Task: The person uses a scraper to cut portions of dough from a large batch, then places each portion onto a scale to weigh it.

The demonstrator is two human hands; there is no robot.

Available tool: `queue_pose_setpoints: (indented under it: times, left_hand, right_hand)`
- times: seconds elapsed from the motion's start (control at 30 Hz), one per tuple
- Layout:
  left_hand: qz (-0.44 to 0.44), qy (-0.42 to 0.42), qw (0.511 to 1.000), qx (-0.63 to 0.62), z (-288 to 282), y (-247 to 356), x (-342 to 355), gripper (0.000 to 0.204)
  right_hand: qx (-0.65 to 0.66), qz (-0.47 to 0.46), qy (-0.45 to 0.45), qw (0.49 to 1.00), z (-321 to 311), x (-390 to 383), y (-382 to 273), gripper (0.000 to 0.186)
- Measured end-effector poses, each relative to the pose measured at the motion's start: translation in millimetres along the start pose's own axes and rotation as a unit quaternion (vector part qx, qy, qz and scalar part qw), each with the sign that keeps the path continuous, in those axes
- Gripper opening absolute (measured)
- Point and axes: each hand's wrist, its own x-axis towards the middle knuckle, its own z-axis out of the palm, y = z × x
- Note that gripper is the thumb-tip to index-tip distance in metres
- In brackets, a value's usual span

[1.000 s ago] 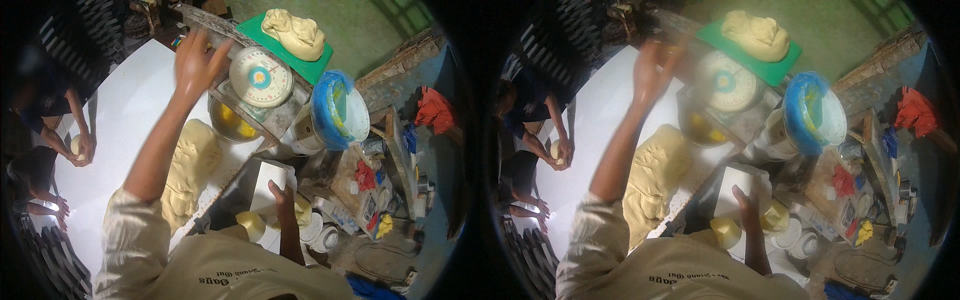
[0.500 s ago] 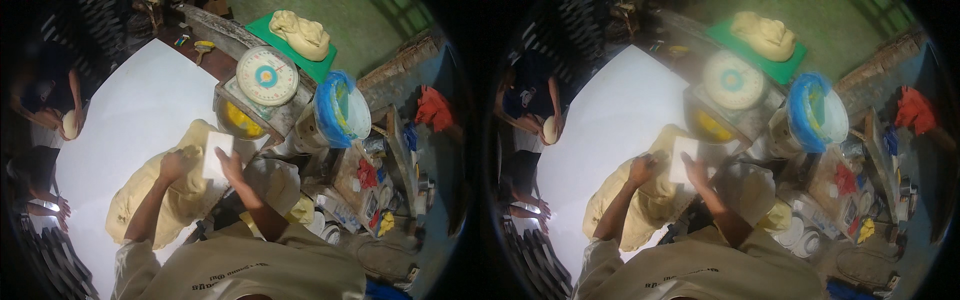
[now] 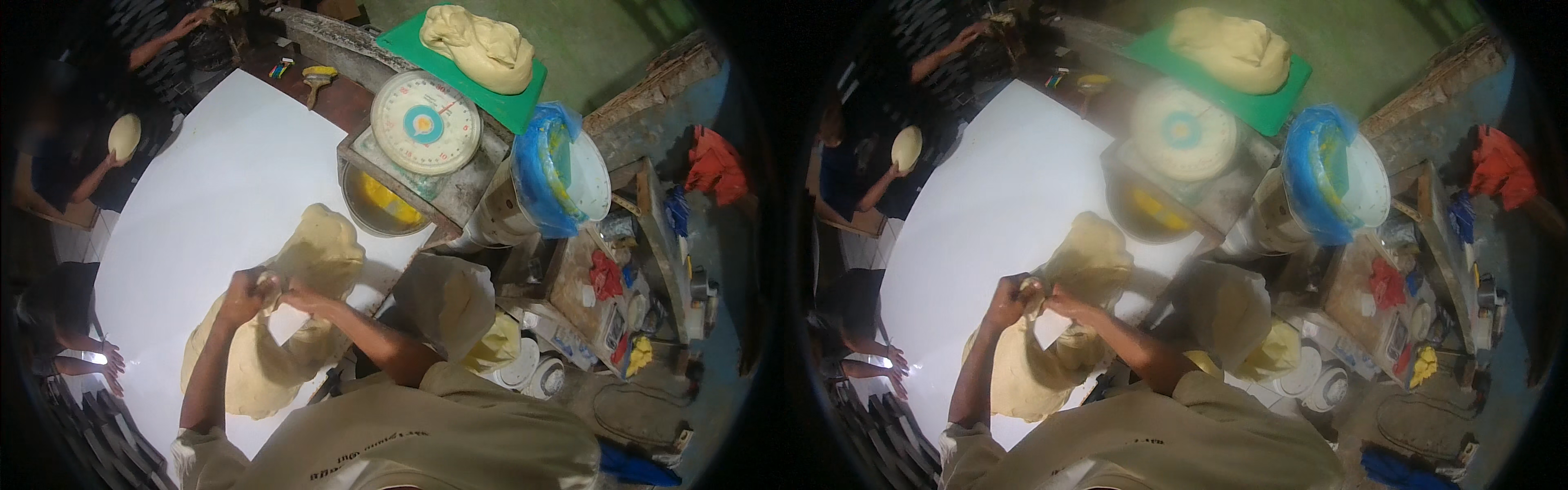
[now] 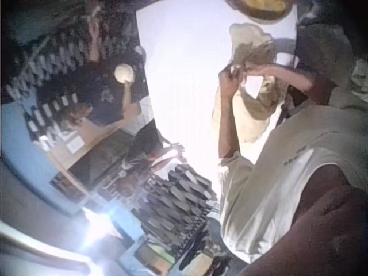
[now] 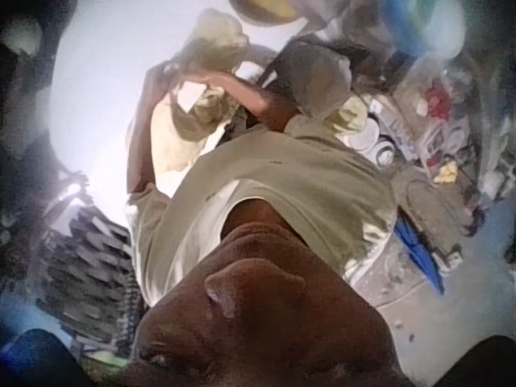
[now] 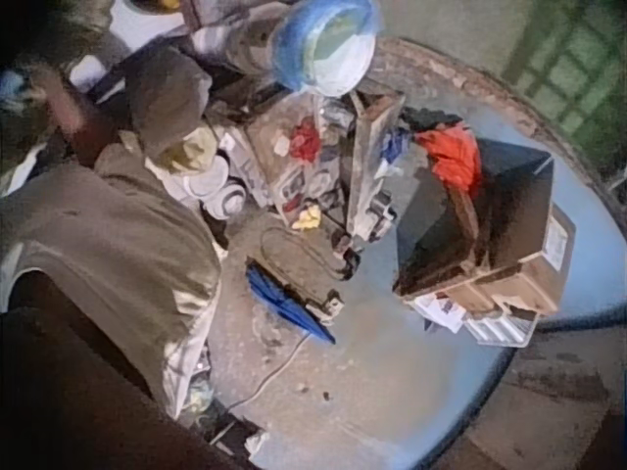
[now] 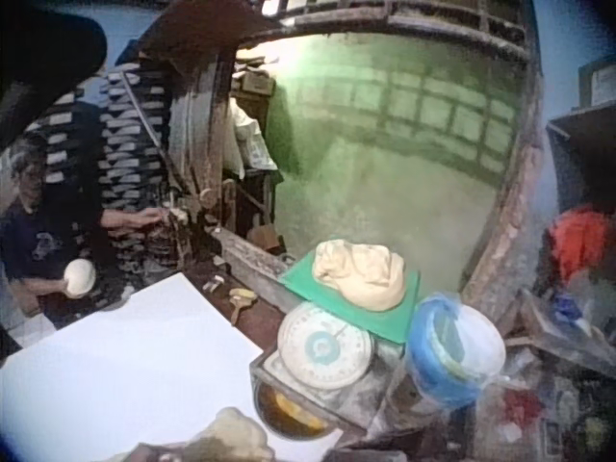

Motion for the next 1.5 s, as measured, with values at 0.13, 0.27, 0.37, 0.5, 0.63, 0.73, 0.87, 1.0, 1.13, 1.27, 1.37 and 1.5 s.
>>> queue_pose_setpoints:
  times: [0.13,0.27,0.37,0.5,0.63,0.73,0.87,1.0,1.13,1.27,1.37,1.5]
  left_hand:
    - [-0.103,0.063,0.972,-0.200,-40,96,22,0.028]
    - [0.076,0.153,0.981,-0.088,-82,225,79,0.034]
    - [0.330,0.159,0.930,-0.043,-78,333,143,0.044]
    - [0.496,0.112,0.834,0.215,-60,397,268,0.075]
    - [0.372,-0.084,0.815,0.436,-19,423,335,0.050]
    - [0.378,-0.041,0.837,0.393,-17,425,325,0.036]
    - [0.487,0.238,0.761,0.358,-9,417,329,0.034]
    - [0.537,0.310,0.693,0.368,-17,432,318,0.054]
    - [0.478,0.261,0.770,0.333,-35,455,281,0.080]
    - [0.479,0.213,0.806,0.274,-53,453,278,0.088]
    - [0.473,0.177,0.823,0.259,-46,443,277,0.086]
    - [0.417,0.149,0.858,0.262,-33,432,264,0.084]
  right_hand:
    - [0.029,-0.040,-0.120,0.992,39,-8,19,0.050]
    - [-0.137,0.022,-0.075,0.987,26,-14,-53,0.060]
    - [-0.087,0.051,-0.103,0.990,-46,-38,-107,0.065]
    - [-0.177,-0.019,0.134,0.975,-108,-69,-45,0.052]
    - [0.021,0.039,0.265,0.963,-156,-148,-21,0.040]
    - [0.114,0.053,0.371,0.920,-145,-204,-49,0.036]
    - [0.165,0.057,0.370,0.912,-151,-216,-34,0.032]
    - [0.161,0.060,0.357,0.918,-155,-215,-35,0.031]
    - [0.149,0.048,0.379,0.912,-160,-217,-26,0.031]
    - [0.137,0.057,0.380,0.913,-154,-217,-34,0.029]
    - [0.160,0.040,0.408,0.898,-158,-225,-22,0.030]
    - [0.175,0.059,0.416,0.890,-167,-231,-13,0.036]
